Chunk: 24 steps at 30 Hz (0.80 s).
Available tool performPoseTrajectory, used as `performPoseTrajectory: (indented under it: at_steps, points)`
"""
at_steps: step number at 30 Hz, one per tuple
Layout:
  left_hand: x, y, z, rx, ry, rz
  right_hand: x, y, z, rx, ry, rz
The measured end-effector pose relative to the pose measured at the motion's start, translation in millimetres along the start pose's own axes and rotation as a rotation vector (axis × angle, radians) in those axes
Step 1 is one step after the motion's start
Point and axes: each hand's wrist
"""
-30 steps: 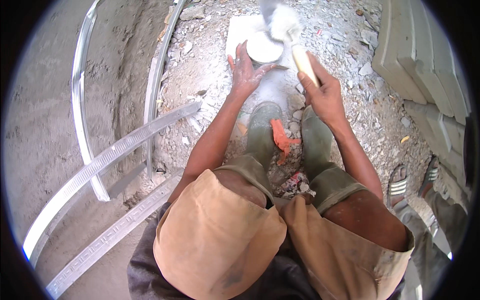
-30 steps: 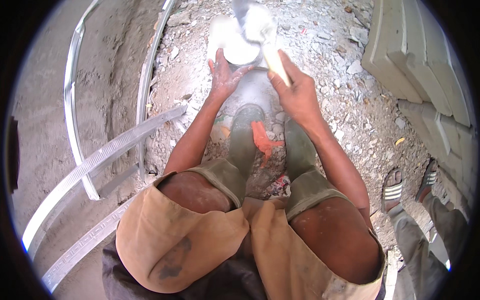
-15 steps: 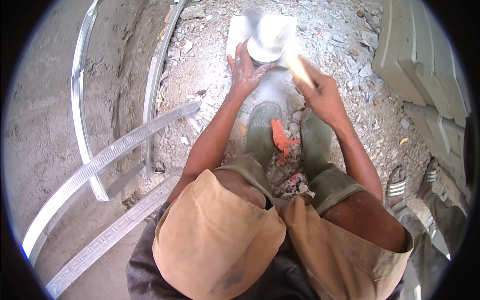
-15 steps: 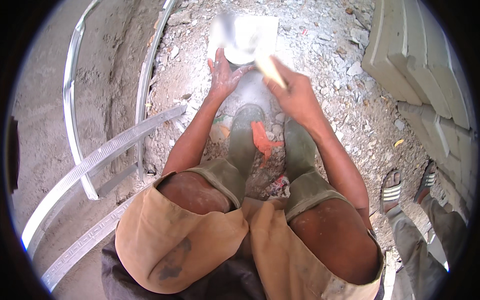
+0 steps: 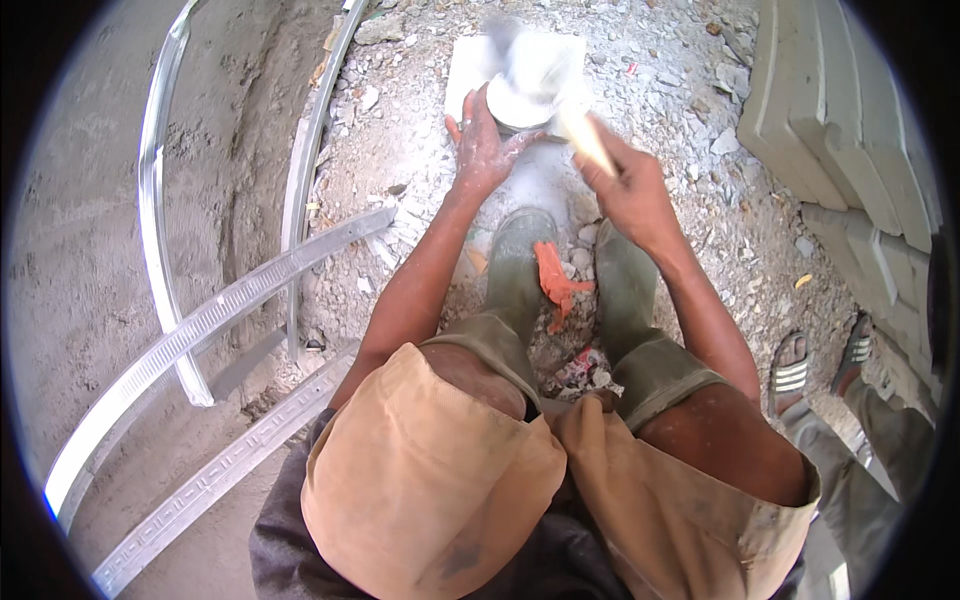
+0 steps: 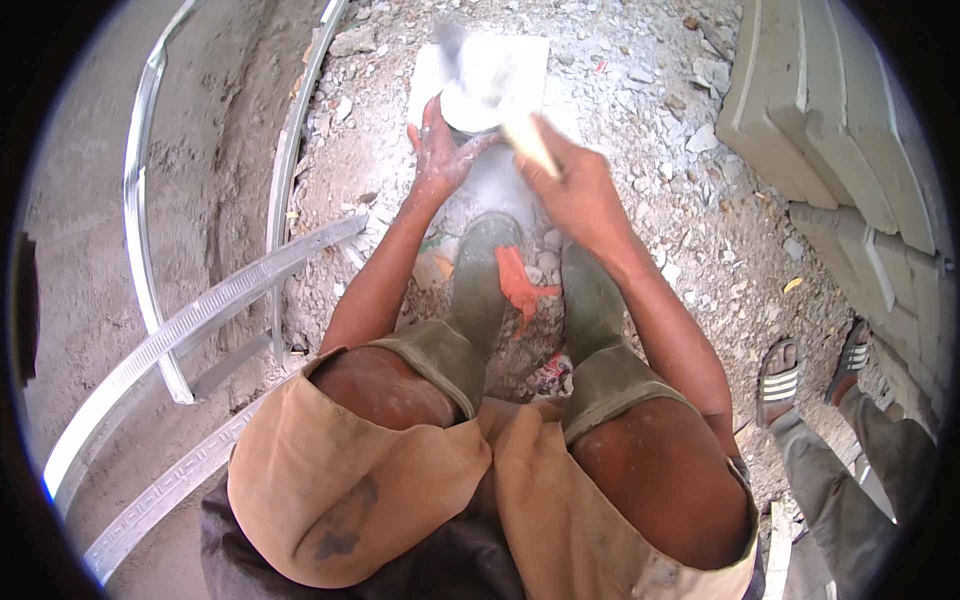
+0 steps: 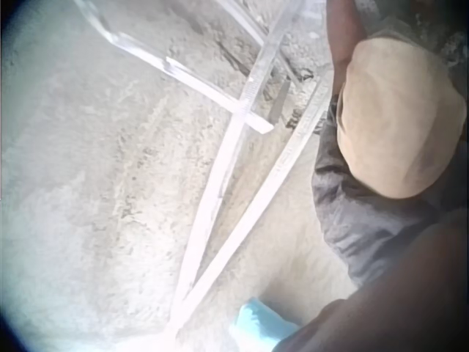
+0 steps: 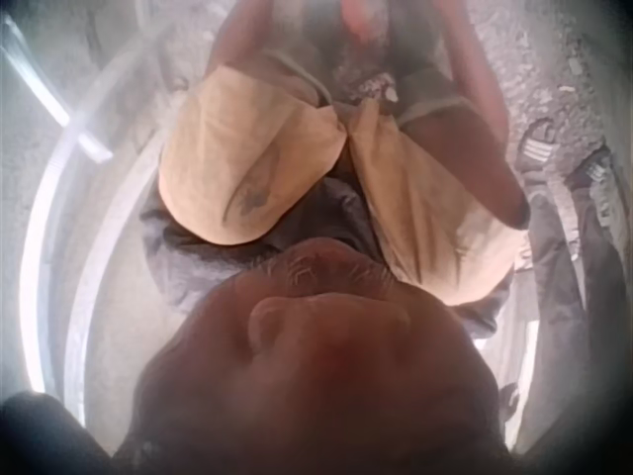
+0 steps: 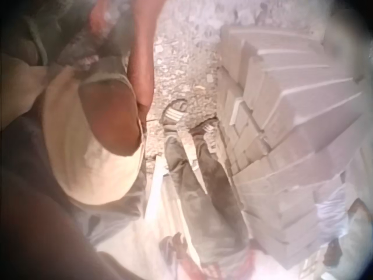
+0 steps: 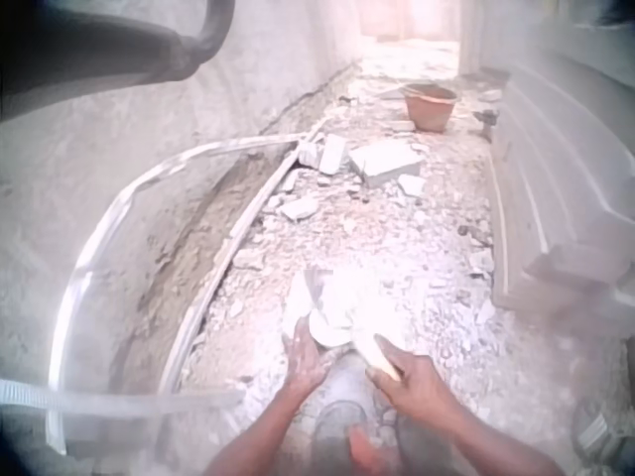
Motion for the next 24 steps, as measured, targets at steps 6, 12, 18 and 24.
performPoseTrajectory:
  at_steps: [6, 12, 18, 24]
  points:
    - [0.5, 0.7, -2.2, 0.012, -0.002, -0.019, -3.0, -3.8, 11.6, 0.072, -0.036, -0.012]
    - [4.2, -1.1, 1.9, 0.016, -0.028, -0.042, -7.9, -9.5, 25.0, 0.211, -0.032, 0.044]
    - [8.7, -1.3, 5.1, 0.015, -0.017, -0.052, -5.7, -7.8, 9.5, 0.126, -0.039, 0.070]
    - [7.2, -2.3, 5.7, 0.023, 0.006, -0.026, -1.7, -6.3, 10.9, 0.129, -0.061, 0.074]
Point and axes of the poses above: each hand's wrist, its own y-axis away from the middle knuckle, its own x-axis out of the palm, z = x × y, and after that the axes turned 3 degrees about -z, right-handed
